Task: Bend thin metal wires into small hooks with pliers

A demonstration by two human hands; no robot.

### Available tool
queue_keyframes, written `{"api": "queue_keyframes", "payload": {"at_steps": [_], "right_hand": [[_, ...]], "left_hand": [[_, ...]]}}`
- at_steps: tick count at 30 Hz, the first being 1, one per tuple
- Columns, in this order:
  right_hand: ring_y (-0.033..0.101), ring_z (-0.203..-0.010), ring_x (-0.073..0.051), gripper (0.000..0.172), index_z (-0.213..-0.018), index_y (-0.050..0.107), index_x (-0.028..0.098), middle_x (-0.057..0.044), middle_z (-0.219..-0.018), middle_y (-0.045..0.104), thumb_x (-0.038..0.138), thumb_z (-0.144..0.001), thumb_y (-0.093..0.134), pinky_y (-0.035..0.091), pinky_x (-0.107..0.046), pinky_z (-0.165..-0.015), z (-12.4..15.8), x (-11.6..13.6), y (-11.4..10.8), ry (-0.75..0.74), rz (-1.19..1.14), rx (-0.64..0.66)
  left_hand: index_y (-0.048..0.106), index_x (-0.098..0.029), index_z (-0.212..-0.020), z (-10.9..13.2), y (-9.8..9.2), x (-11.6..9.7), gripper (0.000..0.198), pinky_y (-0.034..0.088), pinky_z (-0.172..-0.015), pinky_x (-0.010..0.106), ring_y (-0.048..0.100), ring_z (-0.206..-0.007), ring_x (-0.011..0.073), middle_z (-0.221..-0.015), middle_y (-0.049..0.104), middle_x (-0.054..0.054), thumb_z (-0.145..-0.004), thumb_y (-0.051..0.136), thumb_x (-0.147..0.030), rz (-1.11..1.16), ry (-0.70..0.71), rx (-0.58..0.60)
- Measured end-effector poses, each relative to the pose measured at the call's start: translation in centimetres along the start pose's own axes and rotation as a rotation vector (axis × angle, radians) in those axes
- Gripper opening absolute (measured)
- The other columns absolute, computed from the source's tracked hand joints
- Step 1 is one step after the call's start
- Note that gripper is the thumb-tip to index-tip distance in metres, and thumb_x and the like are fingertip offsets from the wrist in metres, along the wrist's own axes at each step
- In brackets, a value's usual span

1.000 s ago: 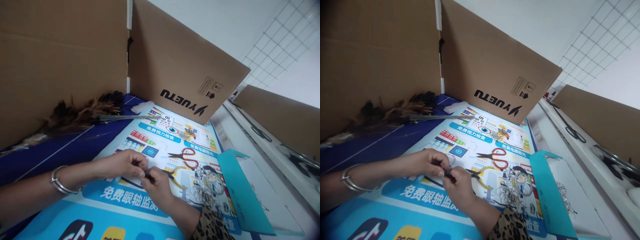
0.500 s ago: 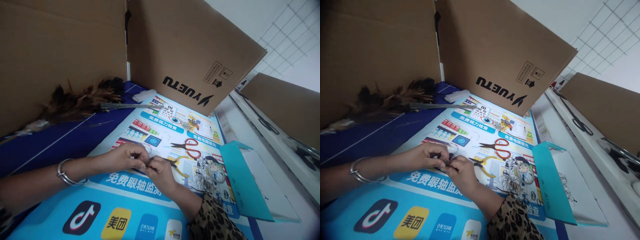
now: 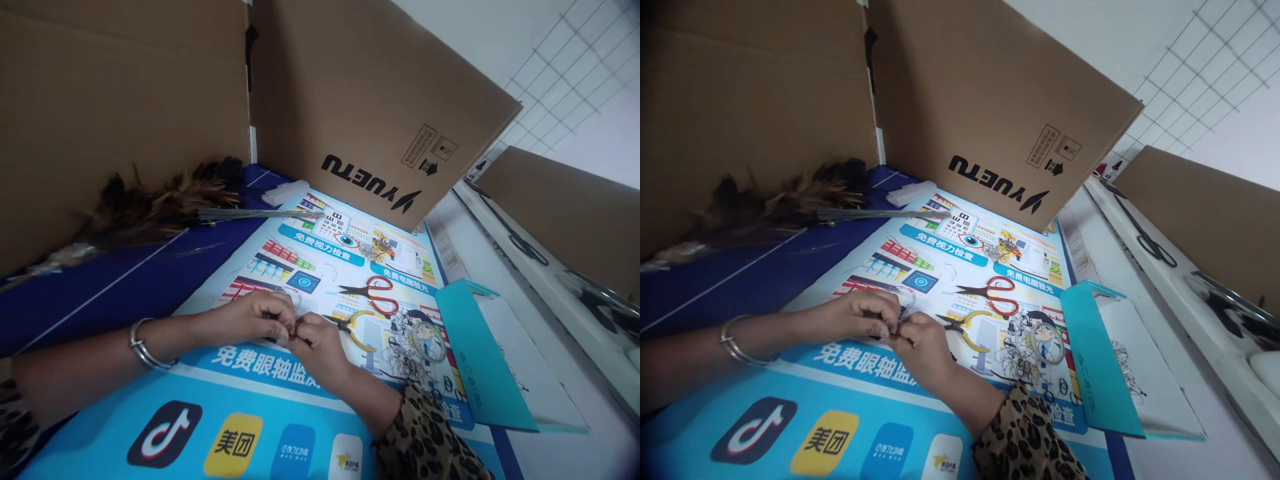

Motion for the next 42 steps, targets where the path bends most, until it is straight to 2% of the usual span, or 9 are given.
{"api": "queue_keyframes", "payload": {"at_steps": [6, 10, 14, 18, 23, 29, 33, 37, 42], "right_hand": [[0.059, -0.070, -0.014, 0.029, -0.067, 0.062, 0.022, 0.001, -0.074, 0.060, 0.026, -0.093, 0.074, 0.045, -0.025, -0.064, 0.4, 0.1, 0.1, 0.010, 0.171, -0.032], [0.058, -0.070, -0.015, 0.028, -0.065, 0.060, 0.023, 0.001, -0.071, 0.059, 0.017, -0.089, 0.071, 0.044, -0.026, -0.064, 0.5, 0.0, 0.3, 0.023, 0.265, -0.023], [0.059, -0.068, -0.016, 0.025, -0.067, 0.061, 0.024, 0.000, -0.072, 0.062, 0.019, -0.090, 0.070, 0.043, -0.026, -0.063, 0.7, 0.0, 0.3, 0.021, 0.304, -0.018], [0.062, -0.071, -0.018, 0.020, -0.072, 0.066, 0.023, -0.002, -0.074, 0.067, 0.020, -0.091, 0.069, 0.043, -0.026, -0.064, 0.7, 0.2, 0.3, 0.039, 0.372, 0.010], [0.064, -0.075, -0.019, 0.016, -0.075, 0.069, 0.024, -0.003, -0.078, 0.070, 0.022, -0.090, 0.074, 0.046, -0.028, -0.067, 0.9, 0.5, 0.5, 0.032, 0.466, 0.025], [0.067, -0.079, -0.022, 0.015, -0.081, 0.071, 0.022, -0.006, -0.083, 0.073, 0.031, -0.091, 0.077, 0.048, -0.030, -0.070, 1.0, 0.4, 0.7, 0.052, 0.516, 0.024], [0.069, -0.081, -0.022, 0.014, -0.085, 0.073, 0.020, -0.006, -0.085, 0.074, 0.030, -0.095, 0.072, 0.050, -0.029, -0.073, 0.8, 0.4, 0.8, 0.085, 0.554, 0.088], [0.072, -0.091, -0.025, 0.015, -0.094, 0.076, 0.016, -0.010, -0.093, 0.077, 0.030, -0.097, 0.070, 0.053, -0.031, -0.079, 0.7, 0.6, 1.1, 0.150, 0.629, 0.176], [0.072, -0.096, -0.025, 0.016, -0.097, 0.077, 0.016, -0.011, -0.099, 0.078, 0.031, -0.098, 0.071, 0.052, -0.031, -0.081, 0.3, 1.3, 0.7, 0.221, 0.642, 0.258]], "left_hand": [[0.078, -0.022, -0.083, 0.3, 0.4, -1.2, 0.013, 0.051, -0.077, 0.024, 0.065, -0.081, 0.0168, -0.085, 0.071, 0.001, -0.090, 0.071, -0.031, -0.085, 0.031, -0.007], [0.077, -0.022, -0.081, 0.3, 0.9, -0.6, 0.014, 0.051, -0.075, 0.025, 0.064, -0.080, 0.0170, -0.082, 0.069, 0.001, -0.091, 0.073, -0.032, -0.073, 0.040, 0.010], [0.077, -0.022, -0.084, 0.4, 1.1, 0.3, 0.014, 0.050, -0.078, 0.025, 0.064, -0.082, 0.0168, -0.084, 0.069, 0.000, -0.092, 0.071, -0.031, -0.065, 0.064, -0.019], [0.077, -0.021, -0.083, 0.4, 1.3, 0.8, 0.011, 0.048, -0.076, 0.023, 0.064, -0.081, 0.0163, -0.083, 0.067, 0.000, -0.091, 0.072, -0.028, -0.054, 0.037, 0.025], [0.076, -0.021, -0.084, 0.5, 1.4, 1.3, 0.017, 0.049, -0.079, 0.024, 0.066, -0.085, 0.0179, -0.086, 0.069, 0.001, -0.094, 0.073, -0.034, -0.072, 0.057, 0.059], [0.073, -0.018, -0.086, 0.8, 1.7, 1.6, 0.024, 0.049, -0.077, 0.024, 0.066, -0.082, 0.0174, -0.085, 0.068, 0.001, -0.098, 0.068, -0.038, -0.111, 0.088, 0.004], [0.070, -0.019, -0.084, 0.9, 2.0, 1.7, 0.022, 0.048, -0.075, 0.024, 0.064, -0.081, 0.0167, -0.083, 0.068, 0.000, -0.097, 0.067, -0.036, -0.118, 0.057, -0.029], [0.068, -0.019, -0.082, 1.1, 2.1, 2.2, 0.024, 0.047, -0.074, 0.024, 0.063, -0.079, 0.0170, -0.081, 0.068, -0.001, -0.097, 0.065, -0.037, -0.135, -0.003, -0.063], [0.066, -0.019, -0.080, 1.1, 2.1, 2.4, 0.026, 0.046, -0.073, 0.025, 0.061, -0.077, 0.0169, -0.080, 0.067, -0.001, -0.096, 0.063, -0.040, -0.151, -0.011, -0.087]]}}
Point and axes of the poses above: each hand's wrist, its own z-axis away from the middle knuckle, its own y-axis out of the palm, x = y × z, the point moved 7 cm from there along -z, towards the middle knuckle
